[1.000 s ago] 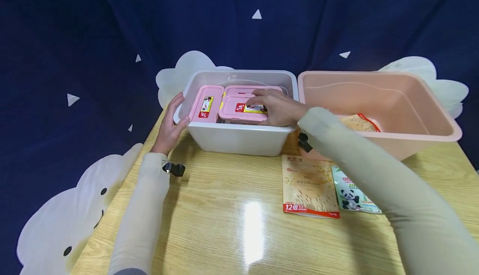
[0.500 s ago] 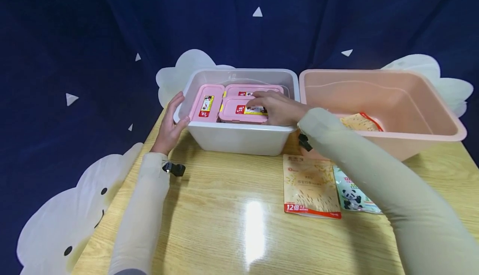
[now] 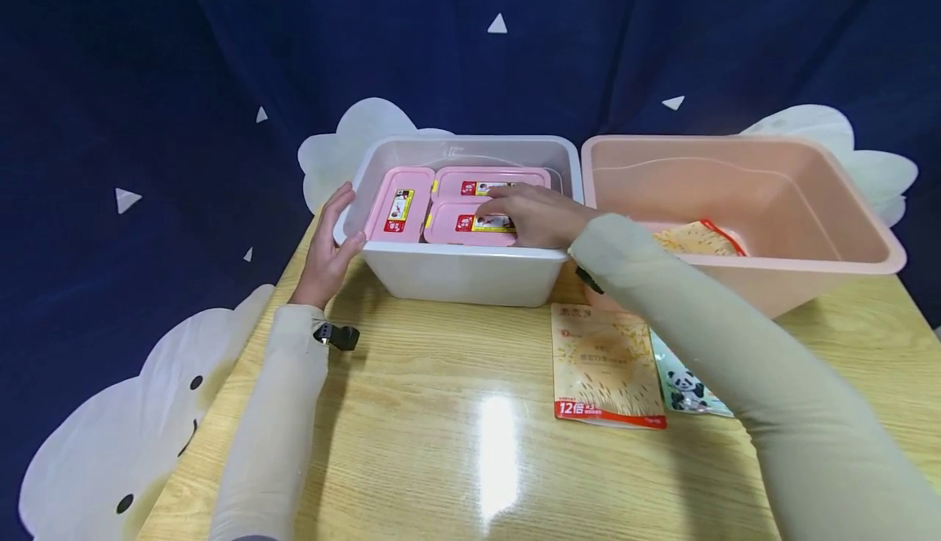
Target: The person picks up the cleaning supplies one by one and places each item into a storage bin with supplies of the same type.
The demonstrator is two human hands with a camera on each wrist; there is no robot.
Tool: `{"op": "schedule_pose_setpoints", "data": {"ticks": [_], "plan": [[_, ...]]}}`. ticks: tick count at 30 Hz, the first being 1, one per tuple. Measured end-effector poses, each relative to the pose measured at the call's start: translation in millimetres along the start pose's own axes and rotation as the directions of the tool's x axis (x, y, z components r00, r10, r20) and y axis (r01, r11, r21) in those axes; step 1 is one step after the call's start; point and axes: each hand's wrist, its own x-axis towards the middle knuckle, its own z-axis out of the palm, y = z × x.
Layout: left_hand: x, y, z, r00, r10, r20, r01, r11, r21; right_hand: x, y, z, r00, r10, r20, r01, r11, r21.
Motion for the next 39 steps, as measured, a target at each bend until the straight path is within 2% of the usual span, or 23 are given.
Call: {"op": "schedule_pose_setpoints", "data": {"ticks": [14, 20, 30, 39], "plan": [[-0.9, -0.3, -0.1, 1.0, 0.011, -0.013, -0.012, 1.0, -0.011, 1.1, -0.9, 1.0, 0.999, -0.03, 0.016, 0.03, 1.0, -0.004], [-0.4, 0.7, 0.8, 1.0, 0.01, -0.01, -0.01, 1.0, -0.027, 1.0, -0.3, 2.1, 0.997, -0.072, 0.036, 0.073, 0.997, -0.038], [1.0, -1.3, 0.8, 1.0, 0.003, -0.012, -0.003, 1.0, -0.018, 1.0, 3.3, 4.3, 0.998, -0.055, 0.037, 0.057, 0.995, -0.078], [-1.6, -1.1, 0.3, 1.0, -0.003, -0.008, 0.003, 1.0, -0.009, -0.1, 0.3, 3.5, 0.995, -0.091, 0.046, 0.097, 0.985, -0.143]]}}
